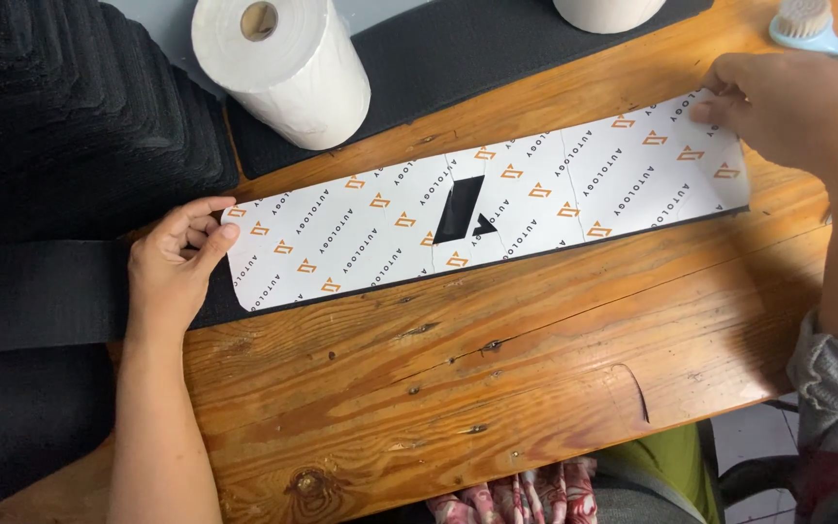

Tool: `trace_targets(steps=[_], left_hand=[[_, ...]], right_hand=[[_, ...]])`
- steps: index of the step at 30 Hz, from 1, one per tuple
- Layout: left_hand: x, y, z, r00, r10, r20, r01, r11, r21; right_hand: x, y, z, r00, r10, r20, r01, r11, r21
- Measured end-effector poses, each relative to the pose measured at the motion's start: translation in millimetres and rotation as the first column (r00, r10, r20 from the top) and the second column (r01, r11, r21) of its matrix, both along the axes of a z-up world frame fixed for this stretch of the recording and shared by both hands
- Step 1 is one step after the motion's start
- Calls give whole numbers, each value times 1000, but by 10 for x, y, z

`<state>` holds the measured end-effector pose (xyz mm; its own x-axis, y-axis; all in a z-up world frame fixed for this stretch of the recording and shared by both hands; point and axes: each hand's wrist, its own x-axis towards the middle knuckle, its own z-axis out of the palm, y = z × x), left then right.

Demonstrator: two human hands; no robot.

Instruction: The person unrolls a black fabric strip on a wooden table and aligns it with a white paper template. They then use scissors to cut the fabric along the edge of the template.

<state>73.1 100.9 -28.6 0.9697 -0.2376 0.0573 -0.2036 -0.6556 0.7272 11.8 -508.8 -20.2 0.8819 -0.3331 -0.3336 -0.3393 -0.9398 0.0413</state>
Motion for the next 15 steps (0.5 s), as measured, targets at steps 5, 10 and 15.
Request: trace_targets(steps=[5,10,15], left_hand=[[-5,-7,6,1000,17,-3,-17,1000,8],[-4,-14,-5,1000,14,-12,-15,999,-35],[-6,-18,-2,1000,3,-30,-4,999,-40]], right_hand=[[36,-28,13,999,-22,-42,23,999,36],[-8,-62,-63,999,48,14,-47,998,-48],[-56,-69,-118,985,72,155,-72,997,-7]])
